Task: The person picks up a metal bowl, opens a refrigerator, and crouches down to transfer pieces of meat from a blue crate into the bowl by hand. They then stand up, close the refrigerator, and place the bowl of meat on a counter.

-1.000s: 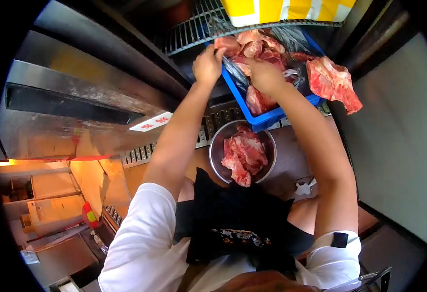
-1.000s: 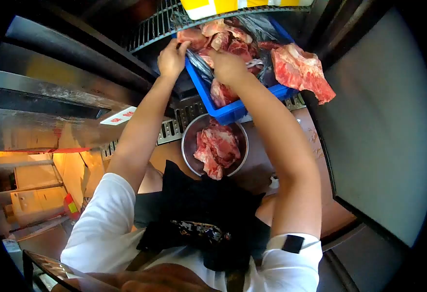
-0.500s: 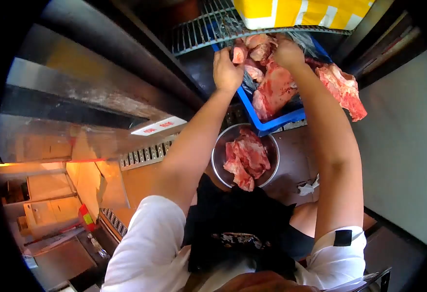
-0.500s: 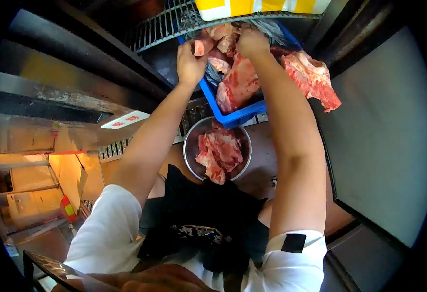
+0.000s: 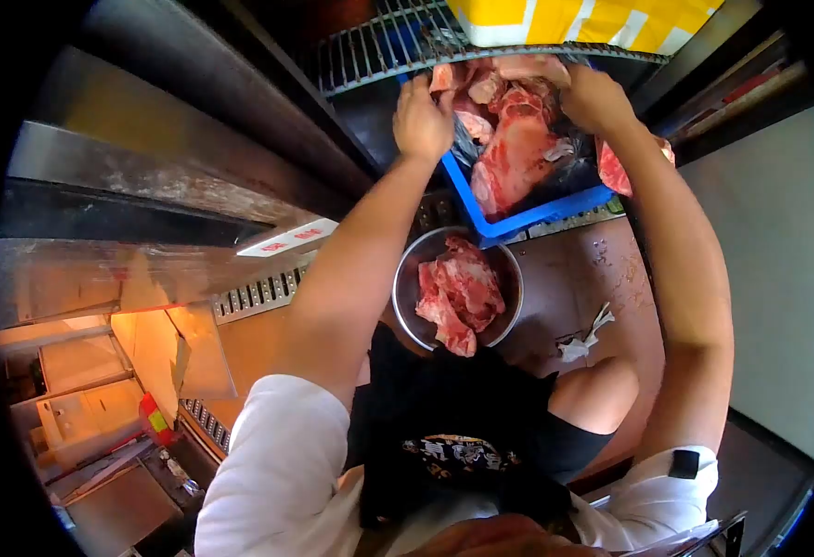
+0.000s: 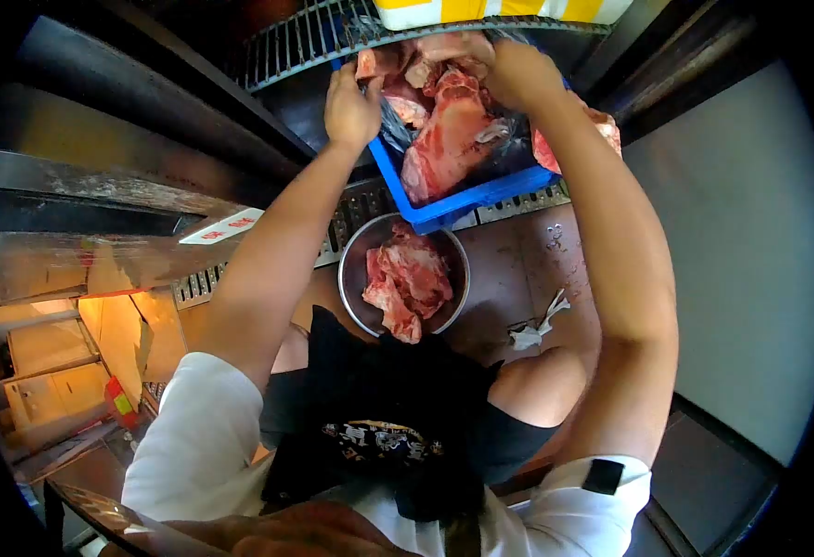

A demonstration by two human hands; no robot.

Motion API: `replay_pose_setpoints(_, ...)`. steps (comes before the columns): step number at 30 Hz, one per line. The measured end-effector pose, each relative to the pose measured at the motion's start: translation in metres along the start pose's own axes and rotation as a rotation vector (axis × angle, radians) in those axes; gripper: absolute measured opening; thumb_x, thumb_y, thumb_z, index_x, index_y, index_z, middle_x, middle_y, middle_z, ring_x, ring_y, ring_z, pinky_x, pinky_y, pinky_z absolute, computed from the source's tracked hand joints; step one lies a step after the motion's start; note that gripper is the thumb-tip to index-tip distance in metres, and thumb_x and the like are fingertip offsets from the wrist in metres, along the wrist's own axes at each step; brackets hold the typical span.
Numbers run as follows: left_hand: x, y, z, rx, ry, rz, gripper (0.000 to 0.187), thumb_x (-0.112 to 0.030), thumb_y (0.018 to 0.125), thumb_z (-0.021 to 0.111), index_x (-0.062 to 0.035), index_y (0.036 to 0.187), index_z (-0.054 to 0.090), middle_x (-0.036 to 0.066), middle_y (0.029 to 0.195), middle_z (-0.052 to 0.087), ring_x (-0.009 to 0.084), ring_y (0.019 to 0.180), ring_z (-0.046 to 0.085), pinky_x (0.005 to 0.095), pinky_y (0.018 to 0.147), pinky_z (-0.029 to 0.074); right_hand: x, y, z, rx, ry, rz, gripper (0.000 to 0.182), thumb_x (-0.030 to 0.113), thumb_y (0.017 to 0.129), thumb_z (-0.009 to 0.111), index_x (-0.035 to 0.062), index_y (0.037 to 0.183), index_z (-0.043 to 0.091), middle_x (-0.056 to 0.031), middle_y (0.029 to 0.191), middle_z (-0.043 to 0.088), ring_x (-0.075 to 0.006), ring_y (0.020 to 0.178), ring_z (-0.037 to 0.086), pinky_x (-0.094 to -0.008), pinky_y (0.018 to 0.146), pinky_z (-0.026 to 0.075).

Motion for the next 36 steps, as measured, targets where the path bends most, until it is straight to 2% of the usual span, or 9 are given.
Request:
replay_pose_setpoints(3,-0.002,0.005,0.004,-0.040,0.037,0.093,0.037,-0.026,0.087,0.066,-0.0007,0.112,0.057,0.023,0.109,0.060,0.0411,0.105,0.056,0.0460,0.089,0.047,0.005,-0.061,-0.007,-0.155,-0.045,-0.028,0.021,0.015,0.085,0.056,0.0057,0.103,0.058,-0.0184,0.099,0.067,-0.0364,0.089,0.067,-0.0470,0.077,0.053)
replay_pose_setpoints(7,-0.005,0.009,0.003,-0.018,0.001,0.094,0.036,-0.028,0.087,0.066,-0.0010,0.110,0.057,0.022,0.104,0.060,0.0418,0.100,0.057,0.0468,0.087,0.046,0.070,-0.126,0.007,-0.342,-0.224,-0.339,0.034,0.013,0.077,0.060,0.0028,0.109,0.055,-0.0128,0.092,0.064,-0.0295,0.089,0.064,-0.0403,0.073,0.053)
replay_pose_setpoints(17,-0.003,0.010,0.006,-0.039,0.013,0.100,0.035,-0.030,0.089,0.064,-0.0016,0.109,0.057,0.022,0.103,0.061,0.0411,0.099,0.058,0.0469,0.085,0.047,0.060,-0.132,0.032,-0.011,0.291,-0.172,0.058,0.018,0.072,0.069,-0.0006,0.124,0.051,-0.0231,0.106,0.063,-0.0392,0.100,0.062,-0.0473,0.088,0.051)
replay_pose_setpoints(23,-0.004,0.008,0.002,-0.062,0.039,0.070,0.031,-0.029,0.089,0.064,-0.0043,0.106,0.058,0.020,0.101,0.060,0.0403,0.097,0.058,0.0474,0.083,0.047,0.021,-0.126,0.023,-0.002,0.843,0.019,0.065,0.009,0.074,0.061,0.0012,0.137,0.045,-0.0213,0.107,0.062,-0.0282,0.097,0.063,-0.0346,0.088,0.049)
replay_pose_setpoints(24,-0.003,0.009,0.002,-0.068,0.030,0.072,0.030,-0.029,0.090,0.063,-0.0045,0.106,0.058,0.019,0.103,0.060,0.0398,0.098,0.057,0.0476,0.084,0.047,0.019,-0.121,0.016,-0.026,0.873,0.027,0.067,0.014,0.074,0.066,-0.0008,0.136,0.045,-0.0276,0.124,0.057,-0.0396,0.115,0.057,-0.0415,0.098,0.046)
replay_pose_setpoints(29,0.001,0.008,0.004,-0.020,0.063,0.002,0.034,-0.031,0.090,0.062,-0.0053,0.111,0.056,0.019,0.111,0.058,0.0390,0.105,0.056,0.0476,0.088,0.047,0.017,-0.048,0.017,-0.183,0.395,0.023,0.061,0.025,0.080,0.064,0.0029,0.134,0.046,-0.0271,0.118,0.059,-0.0470,0.107,0.057,-0.0487,0.095,0.046)
replay_pose_setpoints(31,-0.001,0.007,0.001,-0.014,0.052,-0.021,0.035,-0.032,0.090,0.062,-0.0054,0.112,0.056,0.019,0.112,0.058,0.0389,0.107,0.056,0.0476,0.089,0.047,-0.001,0.010,0.041,-0.143,0.167,0.119,0.048,0.027,0.087,0.054,0.0041,0.129,0.051,-0.0249,0.121,0.059,-0.0443,0.103,0.061,-0.0482,0.089,0.049)
replay_pose_setpoints(33,-0.001,0.006,-0.001,0.007,0.049,-0.059,0.037,-0.032,0.090,0.061,-0.0053,0.115,0.055,0.018,0.113,0.058,0.0391,0.108,0.055,0.0478,0.089,0.047,-0.011,0.039,0.034,-0.106,-0.363,0.083,0.053,0.038,0.084,0.062,0.0105,0.129,0.052,-0.0217,0.114,0.065,-0.0363,0.110,0.060,-0.0468,0.088,0.049)
replay_pose_setpoints(36,0.001,0.006,0.000,0.005,-0.003,-0.042,0.039,-0.033,0.090,0.061,-0.0058,0.118,0.055,0.018,0.113,0.058,0.0394,0.109,0.055,0.0484,0.088,0.047,0.006,0.027,0.040,-0.173,-0.427,0.061,0.045,0.029,0.087,0.055,0.0081,0.127,0.055,-0.0180,0.121,0.061,-0.0327,0.112,0.057,-0.0451,0.089,0.047)
Point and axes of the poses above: each hand's wrist, its own y-axis towards the middle knuckle, its own z-axis out of the palm, x = y × z, the point moved 10 cm from there along y, towards the middle knuckle
